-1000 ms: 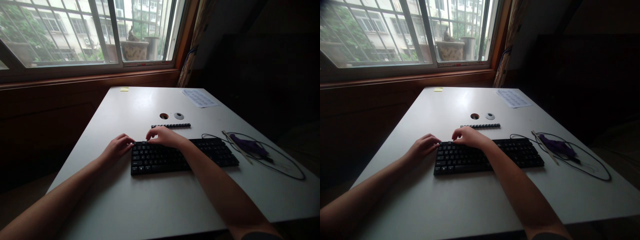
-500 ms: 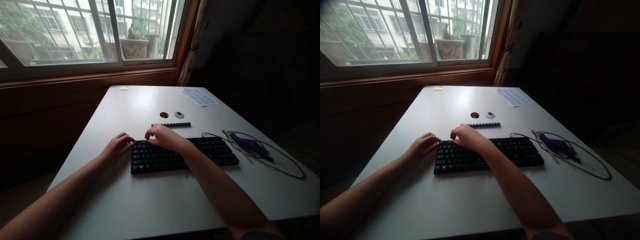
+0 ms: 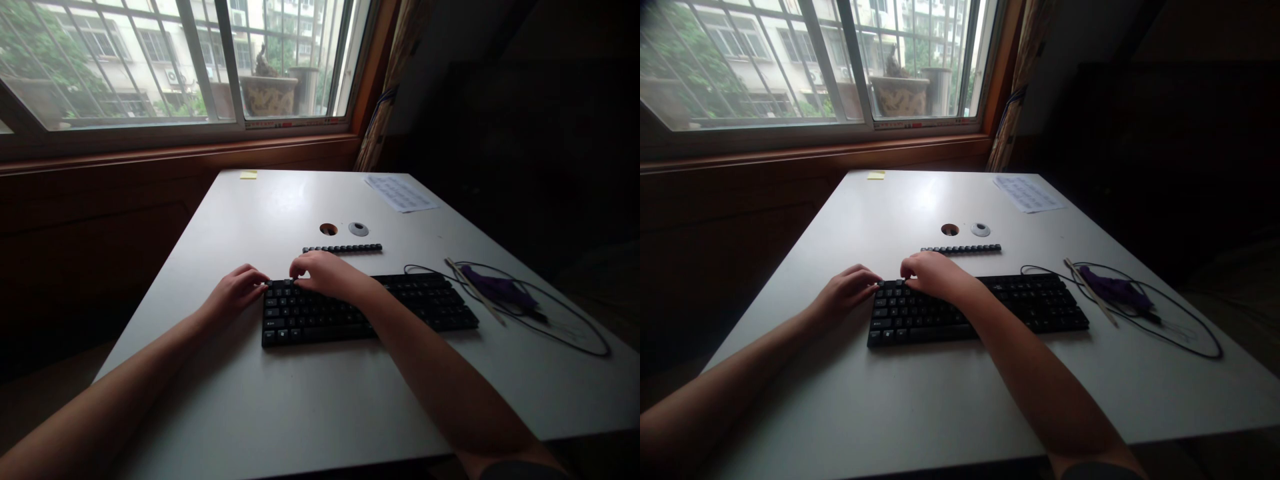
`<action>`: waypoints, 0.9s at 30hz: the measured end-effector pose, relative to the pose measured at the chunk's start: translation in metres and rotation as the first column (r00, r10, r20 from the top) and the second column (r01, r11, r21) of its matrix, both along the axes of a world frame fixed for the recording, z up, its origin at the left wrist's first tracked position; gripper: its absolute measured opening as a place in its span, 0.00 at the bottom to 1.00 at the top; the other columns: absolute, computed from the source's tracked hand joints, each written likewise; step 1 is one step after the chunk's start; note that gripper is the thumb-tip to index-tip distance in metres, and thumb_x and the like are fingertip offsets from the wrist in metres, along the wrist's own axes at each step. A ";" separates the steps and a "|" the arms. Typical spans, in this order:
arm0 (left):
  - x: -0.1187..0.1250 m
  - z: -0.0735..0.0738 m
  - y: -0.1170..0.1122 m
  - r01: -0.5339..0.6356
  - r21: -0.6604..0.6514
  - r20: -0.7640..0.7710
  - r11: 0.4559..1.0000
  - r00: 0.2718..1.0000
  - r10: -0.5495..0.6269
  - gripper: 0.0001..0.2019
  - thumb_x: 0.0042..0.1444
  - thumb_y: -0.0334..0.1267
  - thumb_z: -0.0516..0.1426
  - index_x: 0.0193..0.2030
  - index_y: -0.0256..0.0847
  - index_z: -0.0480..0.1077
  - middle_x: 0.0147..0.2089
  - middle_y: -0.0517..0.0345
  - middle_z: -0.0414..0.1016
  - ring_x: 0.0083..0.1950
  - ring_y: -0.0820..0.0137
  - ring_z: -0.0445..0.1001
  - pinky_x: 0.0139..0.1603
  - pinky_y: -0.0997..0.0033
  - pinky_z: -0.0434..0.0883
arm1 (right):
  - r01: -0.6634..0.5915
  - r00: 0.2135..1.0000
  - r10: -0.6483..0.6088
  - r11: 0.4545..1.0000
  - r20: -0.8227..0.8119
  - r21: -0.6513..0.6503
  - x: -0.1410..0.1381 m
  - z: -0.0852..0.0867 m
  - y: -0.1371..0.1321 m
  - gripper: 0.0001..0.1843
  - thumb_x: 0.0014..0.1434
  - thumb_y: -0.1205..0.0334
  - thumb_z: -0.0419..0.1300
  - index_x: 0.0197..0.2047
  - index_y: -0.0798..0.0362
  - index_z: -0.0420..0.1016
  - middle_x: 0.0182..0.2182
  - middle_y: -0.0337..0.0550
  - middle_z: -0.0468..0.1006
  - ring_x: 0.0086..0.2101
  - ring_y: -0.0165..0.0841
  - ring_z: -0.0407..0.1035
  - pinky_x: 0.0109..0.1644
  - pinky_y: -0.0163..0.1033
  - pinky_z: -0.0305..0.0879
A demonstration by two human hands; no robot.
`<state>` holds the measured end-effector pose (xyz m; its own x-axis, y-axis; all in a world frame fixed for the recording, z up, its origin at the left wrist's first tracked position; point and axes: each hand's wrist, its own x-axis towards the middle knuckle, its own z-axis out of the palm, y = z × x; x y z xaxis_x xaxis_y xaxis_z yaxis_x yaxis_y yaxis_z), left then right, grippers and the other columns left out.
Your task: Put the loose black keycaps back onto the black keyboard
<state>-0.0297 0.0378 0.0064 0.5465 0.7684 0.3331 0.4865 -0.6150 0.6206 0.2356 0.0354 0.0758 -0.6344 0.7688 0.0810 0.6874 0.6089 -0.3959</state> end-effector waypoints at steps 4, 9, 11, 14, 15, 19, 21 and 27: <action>-0.001 -0.002 0.001 -0.009 0.007 -0.003 1.000 1.000 0.009 0.11 0.67 0.45 0.56 0.46 0.43 0.76 0.45 0.54 0.74 0.42 0.68 0.76 0.42 0.70 0.74 | -0.007 0.998 0.005 0.999 0.061 0.041 -0.003 -0.001 -0.001 0.08 0.60 0.67 0.63 0.42 0.52 0.82 0.41 0.46 0.83 0.42 0.37 0.73 0.45 0.38 0.62; -0.002 -0.004 0.001 0.001 0.007 -0.006 1.000 1.000 -0.001 0.10 0.68 0.44 0.56 0.47 0.44 0.76 0.46 0.54 0.74 0.43 0.68 0.76 0.43 0.70 0.73 | -0.018 0.998 0.016 0.999 0.059 0.044 -0.002 -0.003 -0.001 0.08 0.60 0.67 0.62 0.42 0.52 0.81 0.41 0.45 0.82 0.43 0.36 0.72 0.45 0.38 0.62; -0.002 -0.004 0.001 0.001 0.003 -0.007 1.000 1.000 -0.001 0.10 0.68 0.44 0.56 0.48 0.44 0.76 0.46 0.54 0.74 0.43 0.68 0.76 0.44 0.69 0.73 | -0.017 0.999 0.016 0.999 0.048 0.037 -0.001 -0.004 -0.001 0.08 0.60 0.67 0.62 0.42 0.52 0.81 0.41 0.45 0.82 0.42 0.36 0.73 0.45 0.37 0.62; -0.002 -0.004 0.001 0.004 0.003 -0.008 1.000 1.000 -0.004 0.10 0.68 0.44 0.56 0.48 0.44 0.76 0.46 0.54 0.74 0.43 0.68 0.76 0.44 0.69 0.73 | -0.008 0.999 0.007 1.000 0.040 0.025 -0.001 -0.003 -0.001 0.08 0.60 0.67 0.62 0.42 0.52 0.81 0.42 0.45 0.82 0.42 0.35 0.73 0.45 0.36 0.62; -0.002 -0.004 0.001 0.004 0.005 -0.005 1.000 1.000 -0.004 0.10 0.68 0.44 0.56 0.47 0.44 0.76 0.46 0.54 0.74 0.43 0.68 0.76 0.44 0.69 0.73 | -0.004 0.999 0.004 1.000 0.039 0.024 -0.001 -0.003 -0.001 0.08 0.60 0.67 0.62 0.42 0.52 0.80 0.42 0.45 0.82 0.42 0.35 0.73 0.45 0.36 0.62; -0.002 -0.003 0.001 0.001 0.003 -0.002 1.000 1.000 -0.001 0.10 0.68 0.45 0.56 0.47 0.44 0.76 0.45 0.54 0.74 0.42 0.68 0.76 0.43 0.69 0.73 | 0.001 0.999 -0.002 1.000 0.044 0.025 -0.002 -0.002 -0.002 0.07 0.60 0.67 0.62 0.42 0.52 0.80 0.42 0.45 0.82 0.41 0.35 0.73 0.44 0.36 0.62; -0.001 -0.002 0.001 -0.002 -0.003 -0.007 1.000 1.000 0.002 0.11 0.68 0.45 0.56 0.47 0.44 0.76 0.46 0.54 0.74 0.42 0.68 0.76 0.43 0.69 0.73 | 0.002 0.999 -0.003 1.000 0.047 0.023 -0.002 -0.002 -0.002 0.07 0.60 0.67 0.62 0.42 0.52 0.81 0.41 0.45 0.82 0.40 0.35 0.73 0.44 0.36 0.62; -0.001 -0.002 0.001 -0.001 0.010 -0.010 1.000 1.000 0.001 0.11 0.68 0.45 0.56 0.47 0.44 0.76 0.45 0.53 0.74 0.43 0.67 0.76 0.44 0.69 0.74 | 0.007 0.999 -0.007 1.000 0.038 0.009 -0.001 -0.003 -0.002 0.07 0.60 0.67 0.63 0.42 0.52 0.81 0.42 0.46 0.82 0.41 0.35 0.73 0.44 0.37 0.62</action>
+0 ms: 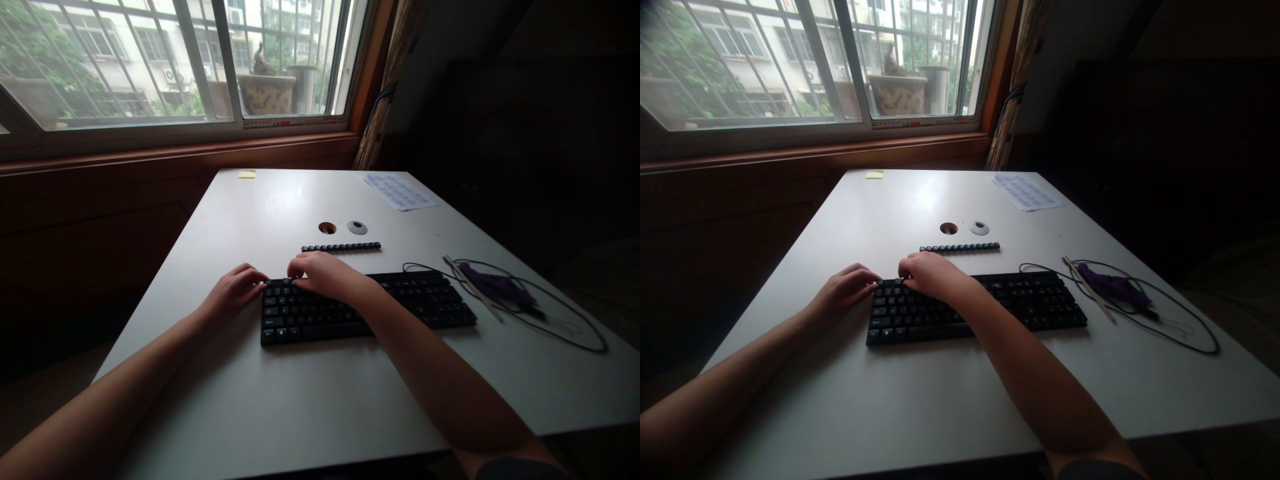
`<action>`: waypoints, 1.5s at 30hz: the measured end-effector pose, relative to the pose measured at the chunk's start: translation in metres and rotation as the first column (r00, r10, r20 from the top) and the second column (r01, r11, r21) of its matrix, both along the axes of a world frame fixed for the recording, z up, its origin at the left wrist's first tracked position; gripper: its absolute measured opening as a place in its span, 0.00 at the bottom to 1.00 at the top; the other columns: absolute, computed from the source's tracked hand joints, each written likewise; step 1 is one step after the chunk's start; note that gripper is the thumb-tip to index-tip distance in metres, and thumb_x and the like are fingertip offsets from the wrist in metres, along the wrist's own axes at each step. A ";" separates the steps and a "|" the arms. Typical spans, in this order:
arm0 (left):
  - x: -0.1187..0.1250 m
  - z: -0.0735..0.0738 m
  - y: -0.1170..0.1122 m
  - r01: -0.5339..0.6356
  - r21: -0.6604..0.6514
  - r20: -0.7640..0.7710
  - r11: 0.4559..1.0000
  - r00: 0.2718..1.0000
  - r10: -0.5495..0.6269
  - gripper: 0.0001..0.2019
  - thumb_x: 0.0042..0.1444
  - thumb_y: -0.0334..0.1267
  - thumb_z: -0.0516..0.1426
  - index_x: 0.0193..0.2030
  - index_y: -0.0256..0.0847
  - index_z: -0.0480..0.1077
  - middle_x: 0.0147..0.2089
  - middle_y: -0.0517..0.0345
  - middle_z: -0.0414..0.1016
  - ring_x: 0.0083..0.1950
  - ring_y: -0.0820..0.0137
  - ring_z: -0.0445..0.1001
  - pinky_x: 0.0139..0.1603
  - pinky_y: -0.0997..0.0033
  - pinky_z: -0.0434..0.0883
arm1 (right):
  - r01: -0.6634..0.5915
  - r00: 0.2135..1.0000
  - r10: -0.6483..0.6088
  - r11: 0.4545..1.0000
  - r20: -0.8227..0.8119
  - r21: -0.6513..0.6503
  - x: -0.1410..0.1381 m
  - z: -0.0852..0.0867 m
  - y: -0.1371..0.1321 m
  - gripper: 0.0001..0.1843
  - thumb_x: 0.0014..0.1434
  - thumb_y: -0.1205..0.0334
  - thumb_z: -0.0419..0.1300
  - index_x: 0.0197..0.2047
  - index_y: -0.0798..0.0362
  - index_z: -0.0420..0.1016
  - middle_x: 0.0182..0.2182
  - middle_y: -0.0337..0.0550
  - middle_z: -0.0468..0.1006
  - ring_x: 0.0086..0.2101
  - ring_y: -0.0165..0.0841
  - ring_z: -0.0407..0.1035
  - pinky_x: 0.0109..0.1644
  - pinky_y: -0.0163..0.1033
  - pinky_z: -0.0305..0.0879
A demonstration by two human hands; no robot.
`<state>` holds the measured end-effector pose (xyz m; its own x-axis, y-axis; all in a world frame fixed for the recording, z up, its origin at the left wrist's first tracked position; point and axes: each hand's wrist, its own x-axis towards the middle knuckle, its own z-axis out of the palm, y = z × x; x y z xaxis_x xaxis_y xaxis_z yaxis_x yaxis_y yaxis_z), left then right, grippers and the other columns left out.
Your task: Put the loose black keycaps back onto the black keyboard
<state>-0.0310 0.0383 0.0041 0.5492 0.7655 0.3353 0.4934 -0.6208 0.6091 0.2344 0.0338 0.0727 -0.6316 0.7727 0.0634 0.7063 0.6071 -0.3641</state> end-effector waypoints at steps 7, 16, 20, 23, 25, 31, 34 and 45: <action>0.001 0.001 -0.001 0.002 -0.012 0.009 1.000 1.000 -0.002 0.10 0.68 0.44 0.56 0.47 0.44 0.76 0.46 0.54 0.74 0.43 0.68 0.76 0.43 0.69 0.73 | 0.017 0.999 -0.018 0.999 0.038 0.035 -0.002 0.001 -0.002 0.07 0.60 0.66 0.63 0.42 0.52 0.81 0.42 0.45 0.82 0.40 0.36 0.74 0.43 0.37 0.62; 0.001 0.001 -0.001 -0.002 -0.002 0.004 1.000 1.000 0.002 0.11 0.68 0.45 0.56 0.47 0.43 0.76 0.45 0.53 0.74 0.42 0.68 0.76 0.42 0.69 0.73 | 0.001 0.992 -0.016 0.993 0.126 0.115 -0.007 -0.004 -0.004 0.08 0.62 0.66 0.62 0.44 0.52 0.81 0.42 0.47 0.82 0.41 0.37 0.74 0.43 0.38 0.62; 0.000 -0.001 -0.001 -0.004 0.010 -0.001 1.000 1.000 0.004 0.10 0.68 0.45 0.56 0.47 0.44 0.76 0.45 0.53 0.74 0.42 0.68 0.76 0.42 0.70 0.74 | -0.005 0.987 -0.018 0.990 0.160 0.140 -0.010 -0.005 -0.006 0.08 0.62 0.67 0.61 0.43 0.53 0.80 0.42 0.48 0.81 0.41 0.38 0.74 0.43 0.39 0.63; 0.000 0.000 -0.001 -0.001 0.012 -0.005 1.000 1.000 0.001 0.10 0.68 0.44 0.56 0.47 0.43 0.76 0.45 0.54 0.74 0.42 0.68 0.76 0.43 0.70 0.73 | -0.007 0.984 -0.021 0.987 0.179 0.158 -0.011 -0.005 -0.008 0.08 0.63 0.68 0.59 0.43 0.54 0.80 0.41 0.49 0.81 0.41 0.38 0.74 0.43 0.39 0.63; 0.001 0.000 -0.001 -0.001 0.013 -0.003 1.000 1.000 0.001 0.11 0.68 0.44 0.56 0.47 0.43 0.76 0.45 0.54 0.74 0.41 0.68 0.76 0.43 0.69 0.73 | -0.009 0.981 -0.022 0.987 0.192 0.161 -0.012 -0.004 -0.009 0.08 0.64 0.68 0.58 0.43 0.55 0.80 0.41 0.49 0.81 0.41 0.38 0.73 0.43 0.39 0.63; 0.000 -0.001 0.001 0.001 0.013 -0.007 1.000 1.000 -0.001 0.10 0.68 0.44 0.56 0.47 0.43 0.76 0.45 0.54 0.74 0.41 0.68 0.76 0.43 0.70 0.73 | -0.025 0.966 -0.026 0.981 0.258 0.191 -0.016 -0.002 -0.012 0.09 0.64 0.71 0.57 0.42 0.56 0.79 0.39 0.51 0.80 0.40 0.38 0.73 0.43 0.39 0.64; -0.001 -0.002 0.001 0.001 0.015 -0.010 1.000 1.000 -0.001 0.11 0.68 0.45 0.56 0.47 0.43 0.76 0.45 0.53 0.74 0.41 0.68 0.76 0.43 0.70 0.73 | -0.039 0.960 -0.023 0.975 0.278 0.217 -0.018 -0.002 -0.013 0.09 0.63 0.73 0.56 0.41 0.57 0.78 0.38 0.51 0.80 0.39 0.39 0.74 0.42 0.40 0.64; 0.000 0.000 0.000 -0.001 0.002 0.000 1.000 1.000 0.001 0.11 0.68 0.44 0.56 0.47 0.42 0.76 0.44 0.54 0.74 0.41 0.69 0.76 0.42 0.70 0.72 | -0.018 0.980 -0.012 0.989 0.200 0.149 -0.013 -0.005 -0.006 0.09 0.64 0.68 0.59 0.45 0.56 0.80 0.42 0.50 0.82 0.43 0.38 0.75 0.46 0.38 0.64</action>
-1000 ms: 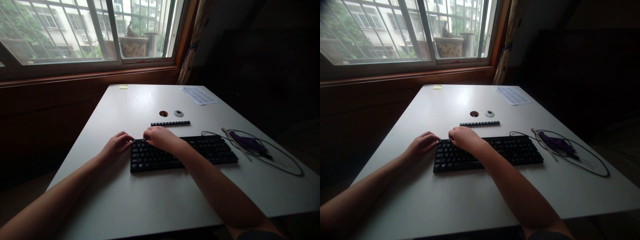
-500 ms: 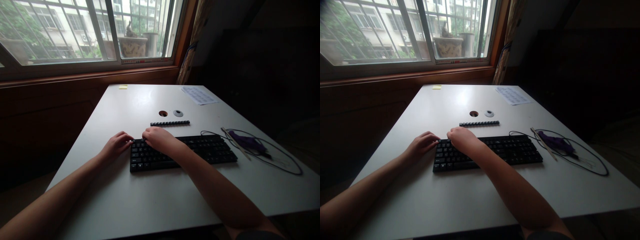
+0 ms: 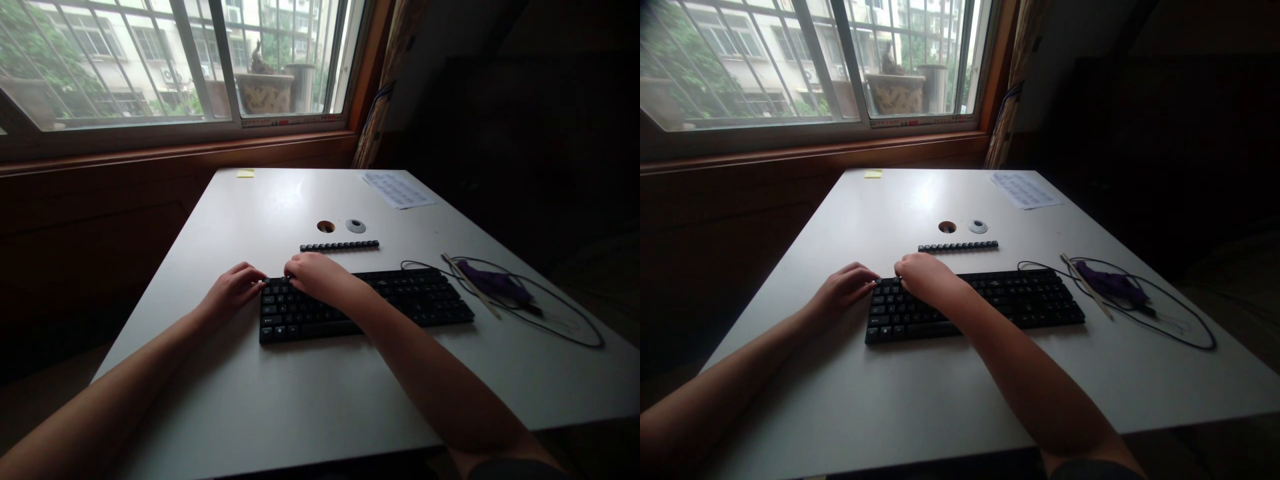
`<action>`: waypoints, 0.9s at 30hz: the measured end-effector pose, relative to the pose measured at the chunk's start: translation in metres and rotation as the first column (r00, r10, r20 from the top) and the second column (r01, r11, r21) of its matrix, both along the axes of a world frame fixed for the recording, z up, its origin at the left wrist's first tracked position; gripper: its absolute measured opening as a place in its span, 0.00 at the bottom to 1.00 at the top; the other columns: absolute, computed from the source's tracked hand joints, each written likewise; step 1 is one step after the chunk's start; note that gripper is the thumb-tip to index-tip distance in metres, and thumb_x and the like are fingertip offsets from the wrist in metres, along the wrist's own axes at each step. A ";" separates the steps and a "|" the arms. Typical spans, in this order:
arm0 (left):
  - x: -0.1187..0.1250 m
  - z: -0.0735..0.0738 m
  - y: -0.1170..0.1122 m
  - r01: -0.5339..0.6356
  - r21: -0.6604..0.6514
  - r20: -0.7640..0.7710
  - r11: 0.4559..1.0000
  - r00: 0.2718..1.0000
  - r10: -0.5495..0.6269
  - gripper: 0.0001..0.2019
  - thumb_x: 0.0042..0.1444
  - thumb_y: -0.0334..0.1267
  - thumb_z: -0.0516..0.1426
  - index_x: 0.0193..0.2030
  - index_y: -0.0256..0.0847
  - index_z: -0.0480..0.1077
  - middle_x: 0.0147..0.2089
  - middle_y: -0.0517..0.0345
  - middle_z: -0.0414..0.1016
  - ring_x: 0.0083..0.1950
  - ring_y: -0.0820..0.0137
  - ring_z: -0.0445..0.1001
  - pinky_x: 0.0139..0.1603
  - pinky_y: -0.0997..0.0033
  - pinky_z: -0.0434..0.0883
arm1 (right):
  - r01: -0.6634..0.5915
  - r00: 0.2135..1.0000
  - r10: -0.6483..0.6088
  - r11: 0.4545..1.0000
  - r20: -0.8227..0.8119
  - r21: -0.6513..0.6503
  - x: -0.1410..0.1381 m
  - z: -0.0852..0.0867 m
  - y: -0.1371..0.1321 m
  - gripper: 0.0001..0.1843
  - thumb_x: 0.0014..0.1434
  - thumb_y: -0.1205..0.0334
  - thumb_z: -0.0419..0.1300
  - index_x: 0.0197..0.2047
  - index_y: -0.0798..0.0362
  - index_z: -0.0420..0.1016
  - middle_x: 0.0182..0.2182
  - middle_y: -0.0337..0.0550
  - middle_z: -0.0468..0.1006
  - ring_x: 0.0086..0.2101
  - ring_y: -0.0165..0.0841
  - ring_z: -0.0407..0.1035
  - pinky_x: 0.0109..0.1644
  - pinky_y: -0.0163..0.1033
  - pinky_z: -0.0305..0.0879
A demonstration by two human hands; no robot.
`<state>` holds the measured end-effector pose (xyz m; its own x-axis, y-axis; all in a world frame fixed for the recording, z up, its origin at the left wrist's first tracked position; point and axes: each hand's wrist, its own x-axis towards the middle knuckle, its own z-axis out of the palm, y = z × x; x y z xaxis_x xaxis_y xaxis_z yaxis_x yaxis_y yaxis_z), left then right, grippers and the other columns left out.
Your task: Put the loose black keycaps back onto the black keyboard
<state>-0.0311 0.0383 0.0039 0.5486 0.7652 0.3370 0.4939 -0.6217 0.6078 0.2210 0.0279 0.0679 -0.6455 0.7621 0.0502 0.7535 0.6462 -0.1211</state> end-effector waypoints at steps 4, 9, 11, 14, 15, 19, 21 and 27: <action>0.000 0.000 0.000 0.002 0.003 0.005 1.000 1.000 -0.002 0.10 0.68 0.44 0.56 0.47 0.42 0.76 0.45 0.54 0.74 0.42 0.68 0.75 0.43 0.69 0.72 | 0.013 0.999 -0.014 1.000 0.040 0.022 -0.003 0.001 -0.003 0.09 0.64 0.70 0.58 0.44 0.57 0.79 0.40 0.50 0.81 0.42 0.38 0.75 0.45 0.39 0.65; 0.002 0.000 -0.001 -0.003 -0.003 0.006 1.000 1.000 0.003 0.11 0.68 0.45 0.57 0.47 0.42 0.76 0.45 0.53 0.74 0.41 0.68 0.75 0.42 0.69 0.72 | 0.021 0.994 -0.028 0.998 0.105 0.065 -0.008 0.003 -0.006 0.09 0.63 0.73 0.57 0.42 0.57 0.78 0.39 0.50 0.81 0.40 0.38 0.74 0.43 0.39 0.65; 0.002 0.001 -0.001 0.000 -0.008 0.005 1.000 1.000 0.000 0.11 0.68 0.45 0.56 0.46 0.42 0.76 0.45 0.53 0.74 0.41 0.68 0.75 0.42 0.69 0.72 | 0.020 0.994 -0.027 0.997 0.109 0.069 -0.009 0.002 -0.007 0.09 0.63 0.74 0.57 0.42 0.58 0.78 0.39 0.50 0.81 0.39 0.38 0.74 0.42 0.39 0.65; 0.002 0.002 -0.001 0.002 -0.010 0.004 1.000 1.000 -0.002 0.11 0.68 0.45 0.56 0.46 0.42 0.76 0.45 0.53 0.74 0.42 0.68 0.76 0.43 0.69 0.72 | 0.023 0.994 -0.031 0.997 0.106 0.077 -0.010 0.001 -0.007 0.08 0.63 0.74 0.57 0.41 0.57 0.78 0.38 0.50 0.81 0.39 0.38 0.74 0.41 0.39 0.64; 0.002 0.002 -0.001 0.002 -0.008 0.005 1.000 1.000 -0.002 0.11 0.68 0.45 0.56 0.46 0.42 0.76 0.45 0.53 0.74 0.42 0.68 0.76 0.43 0.69 0.72 | 0.024 0.994 -0.032 0.996 0.105 0.081 -0.010 0.001 -0.008 0.08 0.63 0.74 0.57 0.41 0.57 0.78 0.38 0.50 0.81 0.38 0.38 0.74 0.41 0.39 0.64; 0.001 0.002 0.000 0.001 0.000 0.008 1.000 1.000 -0.001 0.11 0.68 0.45 0.57 0.46 0.42 0.76 0.44 0.54 0.74 0.41 0.68 0.76 0.42 0.70 0.72 | 0.025 0.995 -0.034 0.995 0.098 0.095 -0.011 -0.001 -0.007 0.09 0.63 0.75 0.56 0.41 0.57 0.77 0.37 0.50 0.81 0.38 0.38 0.74 0.40 0.39 0.64; 0.001 0.001 0.000 0.002 0.003 0.003 1.000 1.000 -0.002 0.11 0.68 0.45 0.56 0.47 0.42 0.76 0.45 0.54 0.74 0.41 0.68 0.76 0.42 0.70 0.72 | 0.023 0.997 -0.029 0.996 0.074 0.086 -0.009 -0.001 -0.006 0.10 0.62 0.75 0.56 0.41 0.58 0.77 0.38 0.50 0.82 0.38 0.38 0.75 0.41 0.39 0.64; 0.001 0.000 0.000 0.007 0.007 0.003 1.000 1.000 -0.007 0.10 0.68 0.44 0.56 0.46 0.42 0.76 0.44 0.54 0.74 0.41 0.68 0.76 0.42 0.70 0.72 | 0.001 0.999 -0.002 1.000 -0.035 -0.024 0.001 -0.001 0.002 0.09 0.62 0.70 0.60 0.44 0.56 0.79 0.42 0.50 0.83 0.42 0.39 0.75 0.44 0.38 0.64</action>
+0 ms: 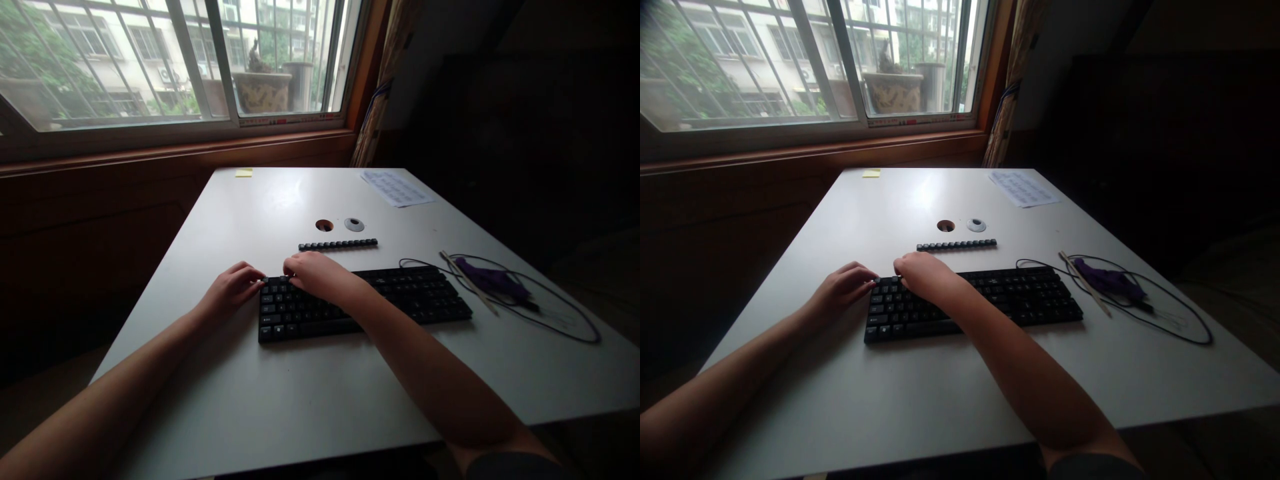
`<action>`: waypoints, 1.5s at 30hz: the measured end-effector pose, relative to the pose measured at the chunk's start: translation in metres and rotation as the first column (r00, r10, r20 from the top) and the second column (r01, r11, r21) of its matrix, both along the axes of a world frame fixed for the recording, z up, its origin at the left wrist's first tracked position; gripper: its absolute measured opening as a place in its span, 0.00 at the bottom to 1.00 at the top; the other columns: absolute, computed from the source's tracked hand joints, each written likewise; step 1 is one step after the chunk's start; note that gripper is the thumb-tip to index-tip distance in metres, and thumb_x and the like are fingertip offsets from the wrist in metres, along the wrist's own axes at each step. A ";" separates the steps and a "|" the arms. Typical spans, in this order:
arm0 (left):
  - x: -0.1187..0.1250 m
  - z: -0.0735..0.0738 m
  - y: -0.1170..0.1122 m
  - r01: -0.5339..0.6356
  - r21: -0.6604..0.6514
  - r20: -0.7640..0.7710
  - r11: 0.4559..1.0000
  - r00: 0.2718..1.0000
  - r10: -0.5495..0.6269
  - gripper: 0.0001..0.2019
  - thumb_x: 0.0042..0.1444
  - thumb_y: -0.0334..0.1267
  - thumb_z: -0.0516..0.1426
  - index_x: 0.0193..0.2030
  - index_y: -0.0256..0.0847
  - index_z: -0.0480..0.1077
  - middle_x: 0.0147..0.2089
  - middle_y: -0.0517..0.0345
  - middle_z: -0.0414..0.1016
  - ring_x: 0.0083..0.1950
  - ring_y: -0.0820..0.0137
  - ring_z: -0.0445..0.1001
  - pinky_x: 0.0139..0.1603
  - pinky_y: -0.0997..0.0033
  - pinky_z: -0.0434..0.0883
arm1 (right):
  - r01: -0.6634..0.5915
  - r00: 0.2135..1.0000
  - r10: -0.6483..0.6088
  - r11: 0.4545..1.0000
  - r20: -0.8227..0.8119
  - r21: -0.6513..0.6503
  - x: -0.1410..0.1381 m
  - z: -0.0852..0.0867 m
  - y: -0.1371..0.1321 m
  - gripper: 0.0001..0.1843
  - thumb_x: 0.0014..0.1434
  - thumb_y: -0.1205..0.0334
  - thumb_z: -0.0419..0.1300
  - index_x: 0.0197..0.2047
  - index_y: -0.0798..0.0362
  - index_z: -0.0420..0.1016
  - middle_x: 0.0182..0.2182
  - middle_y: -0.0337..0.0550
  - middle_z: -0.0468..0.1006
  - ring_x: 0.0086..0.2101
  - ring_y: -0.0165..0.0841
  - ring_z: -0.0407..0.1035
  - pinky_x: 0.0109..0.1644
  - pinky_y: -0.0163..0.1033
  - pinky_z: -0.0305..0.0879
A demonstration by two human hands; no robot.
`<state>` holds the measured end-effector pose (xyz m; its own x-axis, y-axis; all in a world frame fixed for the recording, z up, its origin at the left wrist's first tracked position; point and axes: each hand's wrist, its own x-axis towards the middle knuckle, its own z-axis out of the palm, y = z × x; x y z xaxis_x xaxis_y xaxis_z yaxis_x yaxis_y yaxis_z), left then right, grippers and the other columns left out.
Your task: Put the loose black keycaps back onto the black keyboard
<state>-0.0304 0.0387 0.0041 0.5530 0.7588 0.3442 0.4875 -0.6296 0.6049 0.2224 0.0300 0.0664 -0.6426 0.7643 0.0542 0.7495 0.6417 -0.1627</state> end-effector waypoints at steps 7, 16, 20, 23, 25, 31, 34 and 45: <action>0.000 0.001 -0.001 -0.004 -0.010 -0.004 1.000 1.000 0.004 0.10 0.68 0.44 0.56 0.47 0.43 0.76 0.44 0.54 0.73 0.41 0.69 0.75 0.42 0.70 0.72 | 0.011 0.999 -0.013 0.999 -0.047 -0.040 0.002 0.000 0.002 0.10 0.61 0.70 0.61 0.44 0.54 0.81 0.42 0.49 0.83 0.43 0.37 0.75 0.45 0.38 0.63; 0.000 0.001 -0.001 -0.005 -0.015 -0.009 1.000 1.000 0.005 0.12 0.68 0.46 0.55 0.47 0.43 0.76 0.45 0.53 0.74 0.42 0.67 0.76 0.43 0.68 0.74 | 0.033 0.952 -0.110 0.965 -0.285 -0.262 0.029 -0.008 0.021 0.08 0.62 0.60 0.63 0.43 0.52 0.81 0.41 0.45 0.83 0.40 0.33 0.75 0.45 0.37 0.67; 0.000 0.000 0.000 -0.005 -0.008 -0.012 1.000 1.000 0.005 0.11 0.68 0.46 0.56 0.48 0.43 0.76 0.46 0.53 0.74 0.42 0.67 0.76 0.43 0.68 0.74 | 0.027 0.948 -0.133 0.939 -0.291 -0.343 0.032 -0.016 0.025 0.11 0.63 0.57 0.62 0.43 0.52 0.83 0.40 0.44 0.84 0.40 0.34 0.76 0.44 0.36 0.67; 0.000 0.001 -0.001 -0.007 -0.006 -0.011 1.000 1.000 0.007 0.11 0.68 0.46 0.56 0.47 0.43 0.76 0.46 0.53 0.75 0.42 0.67 0.77 0.43 0.68 0.74 | 0.014 0.944 -0.140 0.921 -0.298 -0.390 0.030 -0.021 0.027 0.11 0.63 0.57 0.62 0.43 0.52 0.84 0.39 0.43 0.85 0.40 0.34 0.76 0.43 0.36 0.67; 0.000 0.002 -0.001 -0.008 -0.014 -0.011 1.000 1.000 0.008 0.12 0.68 0.46 0.56 0.47 0.43 0.76 0.46 0.53 0.75 0.42 0.67 0.77 0.43 0.69 0.74 | 0.012 0.941 -0.141 0.922 -0.307 -0.387 0.030 -0.025 0.029 0.11 0.63 0.58 0.62 0.43 0.52 0.84 0.39 0.43 0.85 0.40 0.34 0.76 0.44 0.36 0.67; 0.000 0.002 -0.001 -0.006 -0.016 -0.017 1.000 1.000 0.006 0.12 0.68 0.46 0.56 0.47 0.42 0.76 0.45 0.53 0.74 0.42 0.68 0.76 0.43 0.69 0.74 | -0.005 0.943 -0.136 0.906 -0.304 -0.423 0.035 -0.028 0.031 0.15 0.65 0.56 0.59 0.45 0.52 0.84 0.43 0.45 0.84 0.43 0.35 0.76 0.48 0.35 0.67; 0.000 0.002 -0.001 -0.003 -0.016 -0.016 1.000 1.000 0.002 0.12 0.68 0.45 0.56 0.47 0.42 0.76 0.46 0.53 0.74 0.42 0.68 0.76 0.43 0.68 0.74 | -0.037 0.931 -0.141 0.880 -0.336 -0.473 0.037 -0.028 0.032 0.17 0.65 0.51 0.59 0.46 0.52 0.83 0.44 0.45 0.84 0.45 0.35 0.76 0.49 0.36 0.67; 0.002 0.004 -0.003 -0.009 -0.013 -0.011 1.000 1.000 0.008 0.12 0.68 0.46 0.56 0.47 0.43 0.76 0.45 0.52 0.74 0.42 0.67 0.77 0.43 0.68 0.74 | -0.045 0.915 -0.162 0.870 -0.370 -0.491 0.036 -0.033 0.034 0.14 0.64 0.54 0.61 0.45 0.52 0.83 0.43 0.44 0.83 0.45 0.35 0.75 0.50 0.36 0.67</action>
<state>-0.0289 0.0360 0.0080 0.5501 0.7680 0.3280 0.4993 -0.6173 0.6080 0.2587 0.0636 0.0330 -0.6001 0.7944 -0.0943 0.5916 0.3614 -0.7207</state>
